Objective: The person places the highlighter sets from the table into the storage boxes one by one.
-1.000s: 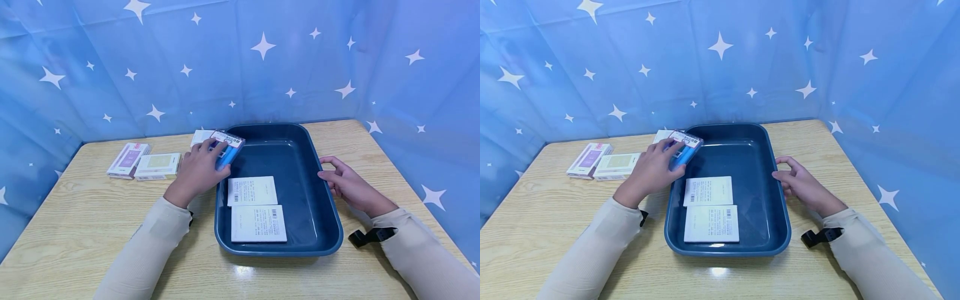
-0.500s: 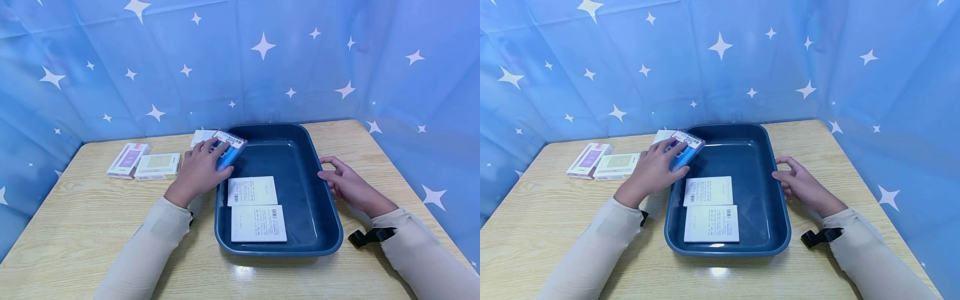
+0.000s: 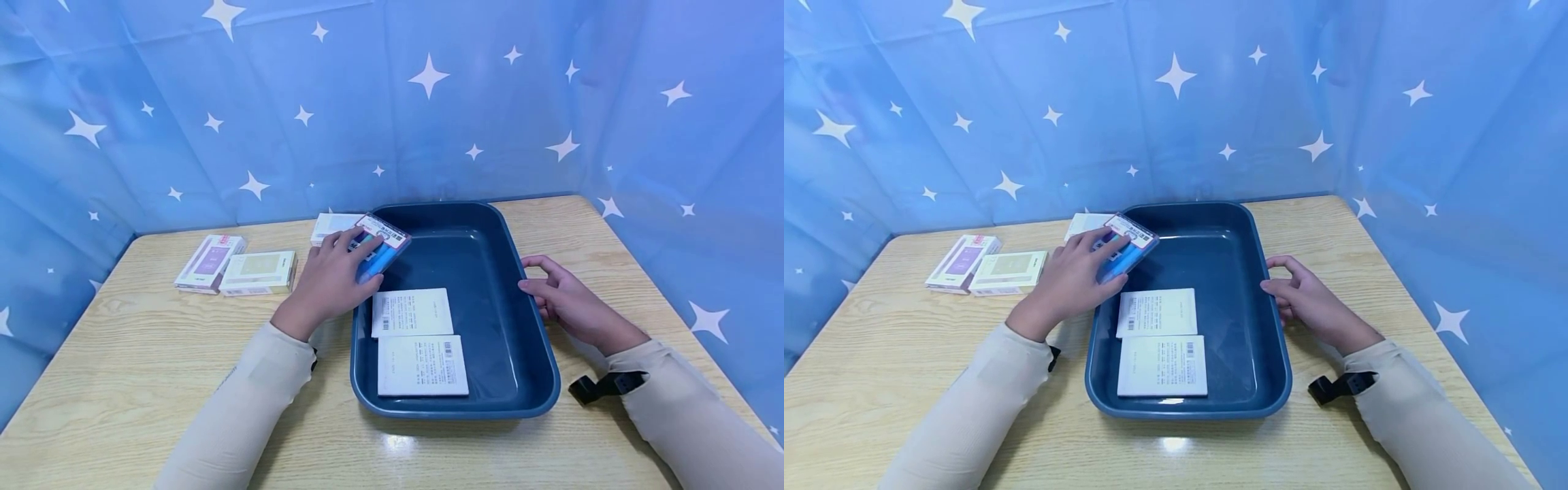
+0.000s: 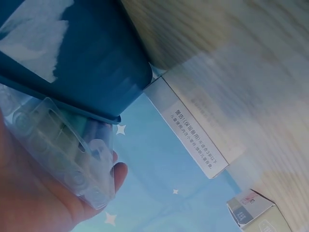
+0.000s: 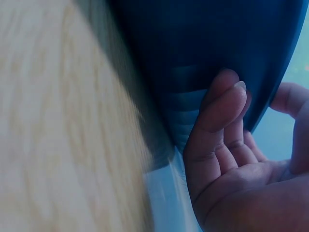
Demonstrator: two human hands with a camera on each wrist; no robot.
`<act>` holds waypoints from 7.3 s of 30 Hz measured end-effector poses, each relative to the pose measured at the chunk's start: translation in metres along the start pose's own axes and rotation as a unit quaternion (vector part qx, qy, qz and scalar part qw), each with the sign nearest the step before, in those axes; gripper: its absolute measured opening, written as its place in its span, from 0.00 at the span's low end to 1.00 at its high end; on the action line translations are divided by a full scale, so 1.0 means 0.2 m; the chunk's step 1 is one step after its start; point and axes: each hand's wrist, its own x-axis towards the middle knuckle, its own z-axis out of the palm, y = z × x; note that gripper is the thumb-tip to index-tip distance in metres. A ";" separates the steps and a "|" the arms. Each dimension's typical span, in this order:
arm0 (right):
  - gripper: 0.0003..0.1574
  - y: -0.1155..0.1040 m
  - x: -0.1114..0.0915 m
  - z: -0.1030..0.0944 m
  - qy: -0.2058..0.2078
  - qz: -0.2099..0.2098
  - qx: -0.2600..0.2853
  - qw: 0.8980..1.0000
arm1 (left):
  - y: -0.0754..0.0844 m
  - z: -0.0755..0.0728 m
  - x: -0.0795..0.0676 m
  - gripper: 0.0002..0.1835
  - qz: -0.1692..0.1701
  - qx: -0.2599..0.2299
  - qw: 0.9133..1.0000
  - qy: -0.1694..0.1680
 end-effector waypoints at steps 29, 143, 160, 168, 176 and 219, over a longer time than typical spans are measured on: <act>0.19 0.01 0.00 0.00 0.012 -0.001 -0.021 1.000 | -0.01 0.02 0.01 0.34 0.050 -0.002 0.999 -0.007; 0.20 0.00 -0.02 0.00 0.021 0.007 -0.010 1.000 | 0.14 -0.11 0.18 0.29 0.158 0.038 0.987 -0.018; 0.22 0.00 -0.02 0.01 0.017 0.001 -0.011 1.000 | 0.20 -0.03 0.22 0.31 0.172 0.015 0.984 -0.033; 0.23 -0.01 -0.02 0.01 0.018 0.004 -0.016 1.000 | 0.20 0.00 0.24 0.31 0.159 0.011 0.986 -0.059; 0.22 -0.01 -0.02 0.01 0.018 0.005 -0.014 1.000 | 0.20 0.04 0.26 0.31 0.157 0.017 0.984 -0.086; 0.22 -0.01 -0.01 0.00 0.016 0.007 -0.012 1.000 | 0.18 0.11 0.44 0.40 0.094 -0.033 0.967 -0.235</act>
